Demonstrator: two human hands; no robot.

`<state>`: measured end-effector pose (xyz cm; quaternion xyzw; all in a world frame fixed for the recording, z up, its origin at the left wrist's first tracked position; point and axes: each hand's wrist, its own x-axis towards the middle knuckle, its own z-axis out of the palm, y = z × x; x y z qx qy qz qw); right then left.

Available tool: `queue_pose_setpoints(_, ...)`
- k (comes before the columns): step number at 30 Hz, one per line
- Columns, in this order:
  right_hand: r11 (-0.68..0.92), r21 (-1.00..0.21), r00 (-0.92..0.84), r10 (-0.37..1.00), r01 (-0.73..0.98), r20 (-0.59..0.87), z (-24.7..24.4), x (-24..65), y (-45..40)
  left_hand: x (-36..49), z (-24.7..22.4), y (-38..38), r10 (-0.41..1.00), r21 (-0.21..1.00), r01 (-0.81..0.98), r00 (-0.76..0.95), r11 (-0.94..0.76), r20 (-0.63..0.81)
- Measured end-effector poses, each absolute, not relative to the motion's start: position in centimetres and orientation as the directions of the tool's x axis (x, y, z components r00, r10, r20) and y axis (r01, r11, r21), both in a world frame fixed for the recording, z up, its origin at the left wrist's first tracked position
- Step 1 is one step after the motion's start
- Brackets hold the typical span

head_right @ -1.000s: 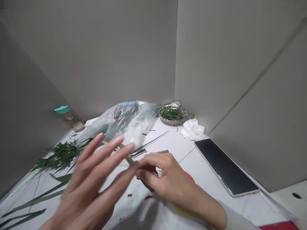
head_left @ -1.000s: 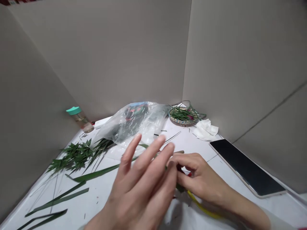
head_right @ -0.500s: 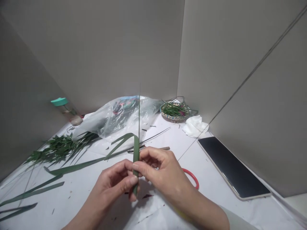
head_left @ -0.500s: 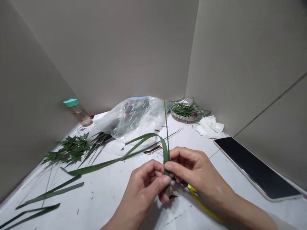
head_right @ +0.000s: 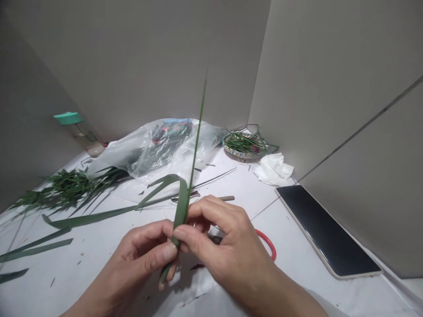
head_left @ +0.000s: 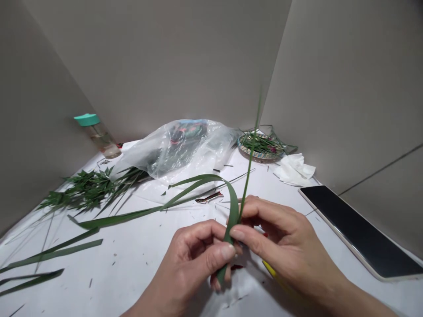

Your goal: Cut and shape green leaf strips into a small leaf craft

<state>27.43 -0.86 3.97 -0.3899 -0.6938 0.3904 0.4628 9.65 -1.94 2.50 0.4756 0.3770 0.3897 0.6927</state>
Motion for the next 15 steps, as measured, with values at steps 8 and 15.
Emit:
queue_pose_setpoints(8, 0.388, -0.898, -0.353, 0.886, 0.206, 0.302, 3.71, 27.50, -0.52, 9.08, 1.80, -1.89, 0.903, 0.956, -0.195, 0.412, 0.217, -0.121)
queue_pose_setpoints(15, 0.549, -0.763, -0.347, 0.828, 0.340, 0.441, 3.37, 27.78, -0.80, 9.13, 1.88, -1.87, 0.930, 0.946, -0.240, 0.347, 0.217, -0.125)
